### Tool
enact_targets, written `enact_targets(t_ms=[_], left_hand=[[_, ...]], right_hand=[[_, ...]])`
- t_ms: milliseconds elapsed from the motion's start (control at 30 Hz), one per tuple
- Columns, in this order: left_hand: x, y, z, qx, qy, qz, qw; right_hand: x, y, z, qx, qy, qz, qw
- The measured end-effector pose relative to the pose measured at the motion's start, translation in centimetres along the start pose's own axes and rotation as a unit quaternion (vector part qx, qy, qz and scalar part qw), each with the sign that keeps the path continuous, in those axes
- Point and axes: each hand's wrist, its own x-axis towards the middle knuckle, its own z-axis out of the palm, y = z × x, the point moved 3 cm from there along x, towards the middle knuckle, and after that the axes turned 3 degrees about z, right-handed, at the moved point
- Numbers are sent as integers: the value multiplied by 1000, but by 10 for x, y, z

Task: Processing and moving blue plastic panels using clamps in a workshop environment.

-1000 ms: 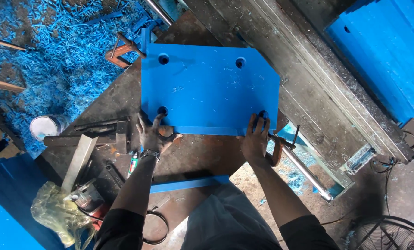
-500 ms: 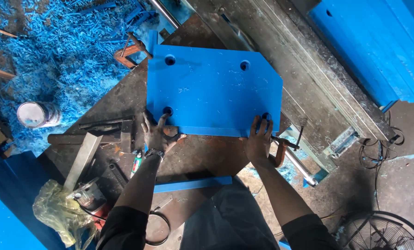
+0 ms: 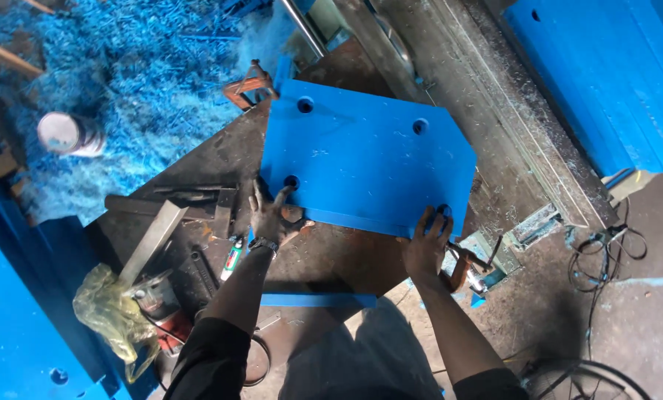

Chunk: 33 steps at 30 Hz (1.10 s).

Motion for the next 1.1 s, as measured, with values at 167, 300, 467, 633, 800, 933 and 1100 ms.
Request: enact_targets(t_ms=[167, 300, 467, 633, 800, 933, 1100], left_hand=[[-34, 38, -14, -67, -90, -68, 991], [-59, 62, -8, -35, 1, -32, 999], [-82, 90, -11, -76, -116, -113, 984], [-105, 99, 19, -50, -33, -32, 998], [-116, 115, 15, -125, -39, -70, 989], [-120, 115, 24, -109, -47, -46, 992], [-124, 116, 16, -126, -55, -41, 990]], right_hand=[[-26, 31, 12, -82, 20, -54, 995], [-52, 55, 11, -59, 30, -46, 997], [-74, 78, 15, -66, -11, -32, 997], [-88, 100, 27, -50, 3, -22, 999], [-100, 108, -1, -46, -14, -26, 999], [-133, 135, -82, 232, -83, -49, 968], [-85, 265, -140, 391, 197, -146, 887]])
